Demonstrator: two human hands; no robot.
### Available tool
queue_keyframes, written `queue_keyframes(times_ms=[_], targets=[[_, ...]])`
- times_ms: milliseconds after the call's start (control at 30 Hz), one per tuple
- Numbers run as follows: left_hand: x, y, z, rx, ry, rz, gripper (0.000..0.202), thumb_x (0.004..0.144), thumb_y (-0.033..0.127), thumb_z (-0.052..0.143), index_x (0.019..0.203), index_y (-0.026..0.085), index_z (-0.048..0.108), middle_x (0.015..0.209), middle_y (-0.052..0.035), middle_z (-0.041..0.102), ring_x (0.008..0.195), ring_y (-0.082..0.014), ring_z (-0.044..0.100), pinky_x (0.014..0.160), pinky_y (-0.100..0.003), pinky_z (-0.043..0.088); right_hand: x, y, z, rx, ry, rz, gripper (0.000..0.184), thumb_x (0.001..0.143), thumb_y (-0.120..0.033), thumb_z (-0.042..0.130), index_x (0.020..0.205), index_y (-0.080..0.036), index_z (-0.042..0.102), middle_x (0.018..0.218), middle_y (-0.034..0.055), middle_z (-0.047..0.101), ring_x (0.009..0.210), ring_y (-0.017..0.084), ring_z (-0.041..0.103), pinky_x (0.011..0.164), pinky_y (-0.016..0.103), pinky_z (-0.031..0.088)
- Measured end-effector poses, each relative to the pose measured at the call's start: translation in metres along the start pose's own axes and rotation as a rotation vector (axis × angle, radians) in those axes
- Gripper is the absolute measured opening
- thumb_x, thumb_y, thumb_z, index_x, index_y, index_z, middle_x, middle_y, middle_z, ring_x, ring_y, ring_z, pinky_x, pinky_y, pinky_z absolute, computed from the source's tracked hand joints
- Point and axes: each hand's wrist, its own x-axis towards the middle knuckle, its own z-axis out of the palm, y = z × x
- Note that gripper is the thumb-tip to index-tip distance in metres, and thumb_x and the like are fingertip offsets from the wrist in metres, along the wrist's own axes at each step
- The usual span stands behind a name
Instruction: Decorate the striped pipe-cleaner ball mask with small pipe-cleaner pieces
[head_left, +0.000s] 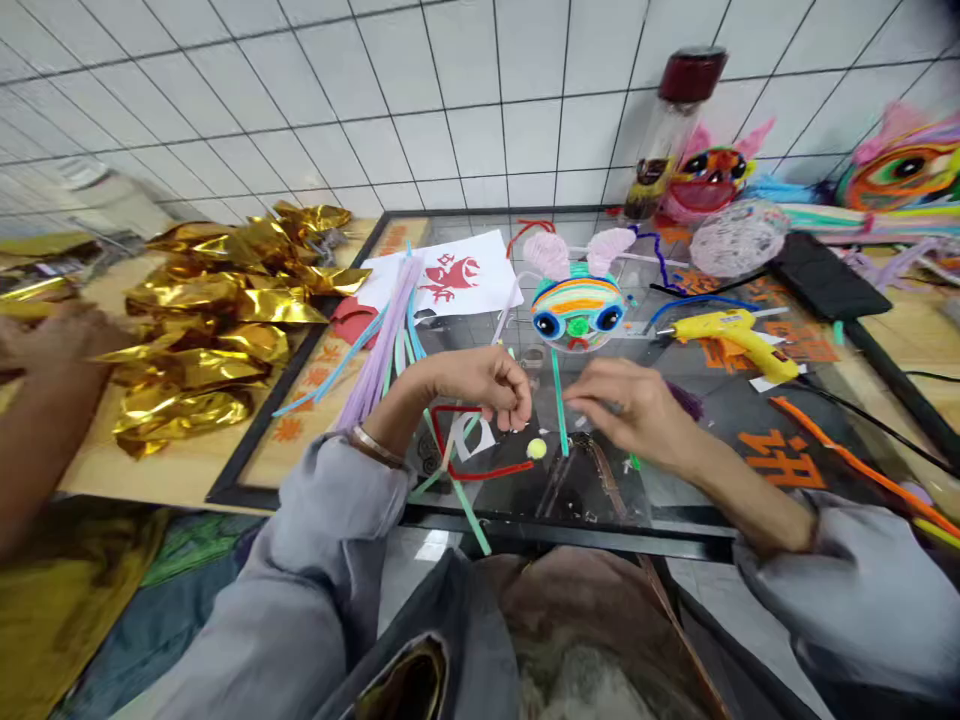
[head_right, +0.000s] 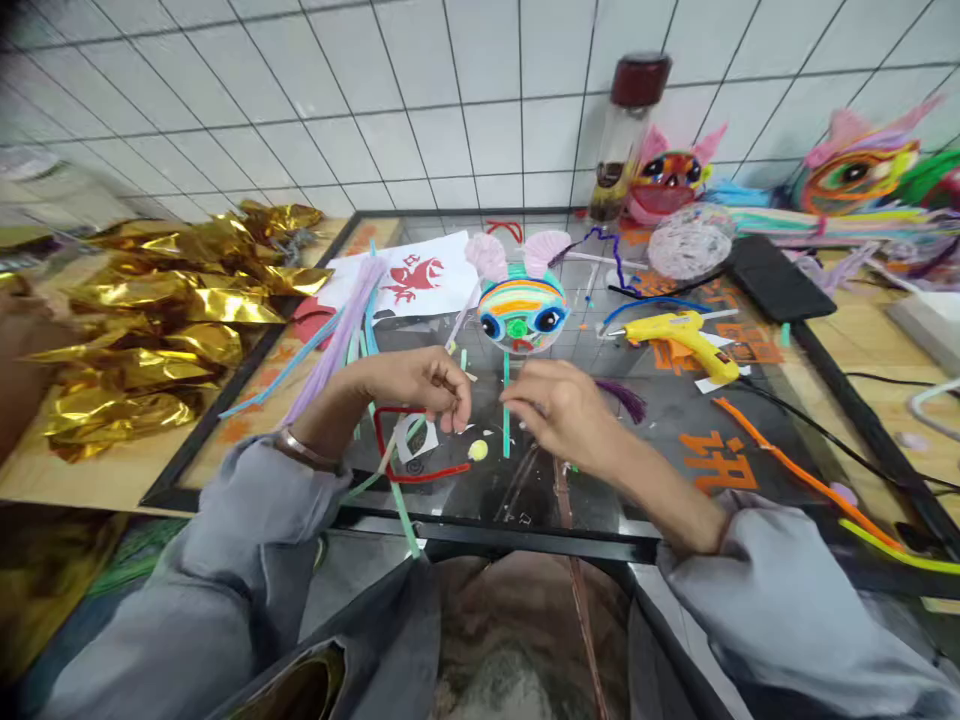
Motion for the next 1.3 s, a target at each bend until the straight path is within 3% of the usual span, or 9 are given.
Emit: queue_keyframes(times_ms=[200,333,400,500,633,733,867,1067,1300], targets=[[0.003,-0.002,-0.001,0.02,0.047,-0.03,0.02,0.066,0.007,0.05,0.075,0.011,0.068,0.066,-0.003,0.07,0.06,-0.0108,0.066,0.048,-0.014,0.045,0.004,-0.029,0.017,-0.097,-0.236,-0.08,0.021,0.093,-0.028,0.052,0.092,-0.015,0.068,0.082,0.0065,0.062,0.078,0.018,0.053,0.071,0.031,0.031],[0.011,-0.003,0.007,-0.028,0.154,0.065,0.018,0.066,0.008,0.05,0.074,0.012,0.065,0.065,-0.0008,0.067,0.052,-0.0068,0.06,0.044,-0.013,0.039,0.002,-0.034,0.02,-0.085,-0.29,-0.045,0.015,0.091,-0.02,0.052,0.085,-0.016,0.065,0.09,0.0078,0.061,0.084,0.019,0.054,0.075,0.032,0.034],[0.016,-0.003,0.013,-0.072,0.239,0.11,0.018,0.067,0.008,0.049,0.074,0.012,0.065,0.054,0.0028,0.06,0.046,-0.0053,0.054,0.043,-0.013,0.038,0.001,-0.034,0.017,-0.002,-0.292,-0.043,0.014,0.09,-0.016,0.051,0.081,-0.016,0.062,0.09,0.0071,0.061,0.085,0.018,0.054,0.077,0.032,0.037],[0.023,-0.001,0.022,-0.13,0.311,0.163,0.017,0.068,0.009,0.051,0.076,0.011,0.066,0.049,0.0049,0.054,0.043,-0.0043,0.049,0.043,-0.014,0.036,0.002,-0.032,0.008,0.269,-0.189,0.005,0.015,0.09,-0.017,0.052,0.077,-0.016,0.06,0.077,0.003,0.06,0.074,0.014,0.054,0.071,0.028,0.041],[0.024,0.008,0.034,-0.244,0.419,0.275,0.015,0.069,0.012,0.053,0.078,0.011,0.065,0.056,0.0035,0.06,0.042,-0.0029,0.046,0.043,-0.014,0.035,0.01,-0.024,-0.01,0.704,0.161,0.372,0.019,0.08,-0.033,0.068,0.073,-0.016,0.061,0.064,-0.0011,0.06,0.057,0.009,0.051,0.053,0.022,0.04],[0.021,0.016,0.043,-0.251,0.499,0.329,0.011,0.07,0.013,0.054,0.075,0.011,0.063,0.064,0.0002,0.065,0.044,-0.0033,0.048,0.043,-0.015,0.035,0.014,-0.016,-0.015,0.875,0.261,0.534,0.029,0.067,-0.04,0.078,0.069,-0.015,0.062,0.058,-0.0019,0.058,0.049,0.008,0.049,0.047,0.021,0.039],[0.02,0.017,0.053,-0.074,0.612,0.409,0.014,0.077,0.021,0.058,0.079,0.01,0.066,0.059,0.0013,0.059,0.049,-0.0053,0.047,0.048,-0.016,0.036,0.012,-0.012,-0.012,0.928,0.25,0.613,0.031,0.062,-0.038,0.081,0.068,-0.014,0.063,0.055,-0.0022,0.057,0.046,0.007,0.049,0.044,0.02,0.039],[0.025,0.008,0.058,0.303,0.789,0.588,0.024,0.083,0.021,0.054,0.064,0.011,0.065,0.05,0.0031,0.049,0.048,-0.0046,0.037,0.048,-0.018,0.029,0.007,-0.014,-0.009,0.883,0.214,0.582,0.029,0.066,-0.039,0.078,0.068,-0.015,0.063,0.055,-0.0025,0.056,0.048,0.007,0.048,0.044,0.02,0.039],[0.031,0.004,0.06,0.397,0.863,0.619,0.026,0.083,0.018,0.052,0.061,0.011,0.064,0.049,0.0033,0.048,0.047,-0.0047,0.038,0.049,-0.019,0.029,0.006,-0.011,0.001,0.754,0.269,0.548,0.027,0.068,-0.038,0.077,0.067,-0.015,0.061,0.056,-0.0028,0.054,0.05,0.007,0.047,0.045,0.019,0.038]])
